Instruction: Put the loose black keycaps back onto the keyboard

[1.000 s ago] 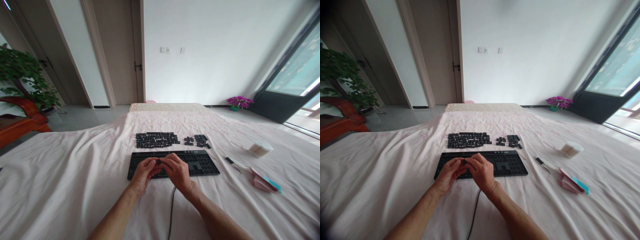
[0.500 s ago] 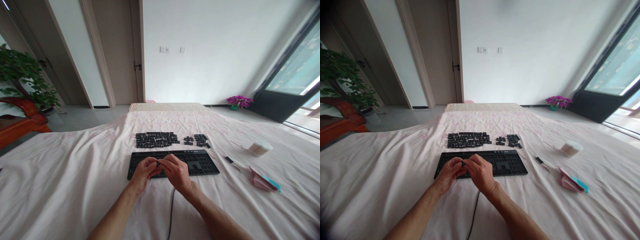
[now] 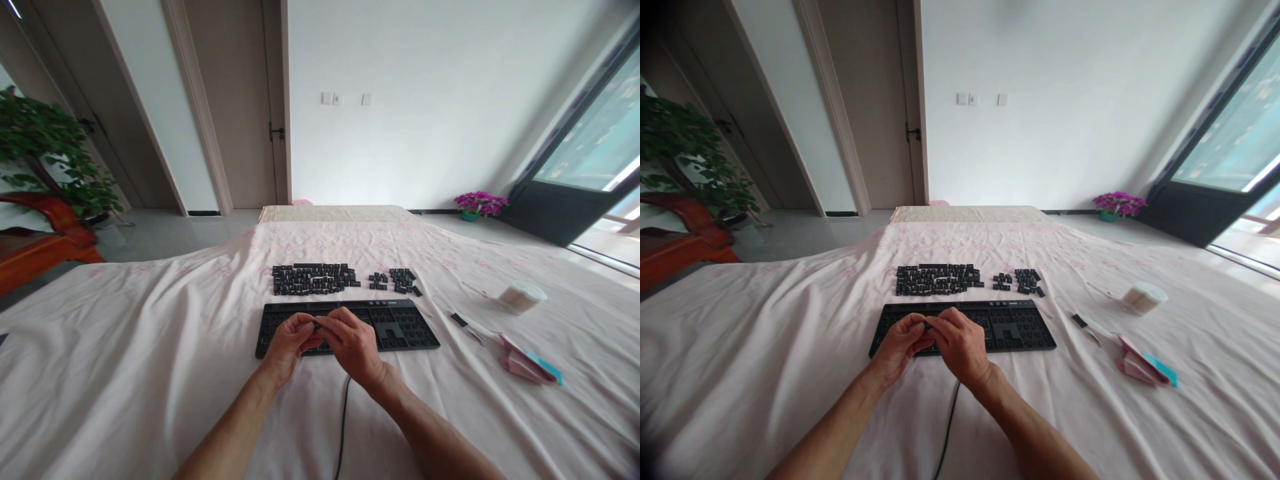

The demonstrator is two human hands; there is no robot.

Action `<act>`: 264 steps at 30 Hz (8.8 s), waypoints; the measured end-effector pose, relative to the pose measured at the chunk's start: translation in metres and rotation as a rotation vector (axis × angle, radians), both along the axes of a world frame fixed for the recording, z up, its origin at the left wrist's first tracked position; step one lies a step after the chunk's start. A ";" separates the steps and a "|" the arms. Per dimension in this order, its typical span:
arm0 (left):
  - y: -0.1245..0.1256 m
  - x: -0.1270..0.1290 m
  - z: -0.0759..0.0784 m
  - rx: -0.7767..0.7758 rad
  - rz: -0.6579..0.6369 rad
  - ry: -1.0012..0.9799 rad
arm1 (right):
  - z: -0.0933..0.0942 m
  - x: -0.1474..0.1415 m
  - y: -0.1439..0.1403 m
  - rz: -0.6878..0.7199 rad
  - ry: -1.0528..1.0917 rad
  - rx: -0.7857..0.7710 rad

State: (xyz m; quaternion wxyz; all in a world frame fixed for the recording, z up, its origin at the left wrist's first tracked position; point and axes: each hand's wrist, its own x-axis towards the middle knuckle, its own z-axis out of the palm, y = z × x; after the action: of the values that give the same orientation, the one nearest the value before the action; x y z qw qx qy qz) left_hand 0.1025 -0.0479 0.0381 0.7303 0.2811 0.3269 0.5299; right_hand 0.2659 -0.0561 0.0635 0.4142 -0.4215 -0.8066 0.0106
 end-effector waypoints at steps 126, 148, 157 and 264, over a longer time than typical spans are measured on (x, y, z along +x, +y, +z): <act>0.055 -0.104 -0.061 0.503 0.383 1.500 | -0.007 0.179 0.144 -0.666 -0.332 -0.430; 0.052 -0.102 -0.057 0.469 0.381 1.495 | -0.005 0.160 0.206 -0.643 -0.515 -0.491; 0.055 -0.102 -0.059 0.475 0.388 1.505 | 0.017 0.146 0.187 -0.588 -0.448 -0.460; 0.049 -0.100 -0.050 0.438 0.357 1.549 | -0.018 0.137 0.045 -0.664 -0.444 -0.464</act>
State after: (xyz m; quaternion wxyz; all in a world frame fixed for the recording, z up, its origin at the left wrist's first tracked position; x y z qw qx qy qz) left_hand 0.0026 0.0014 -0.0119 0.1312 0.6468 0.6670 0.3458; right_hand 0.4026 -0.0111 0.0457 0.1069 -0.7307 -0.6734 -0.0330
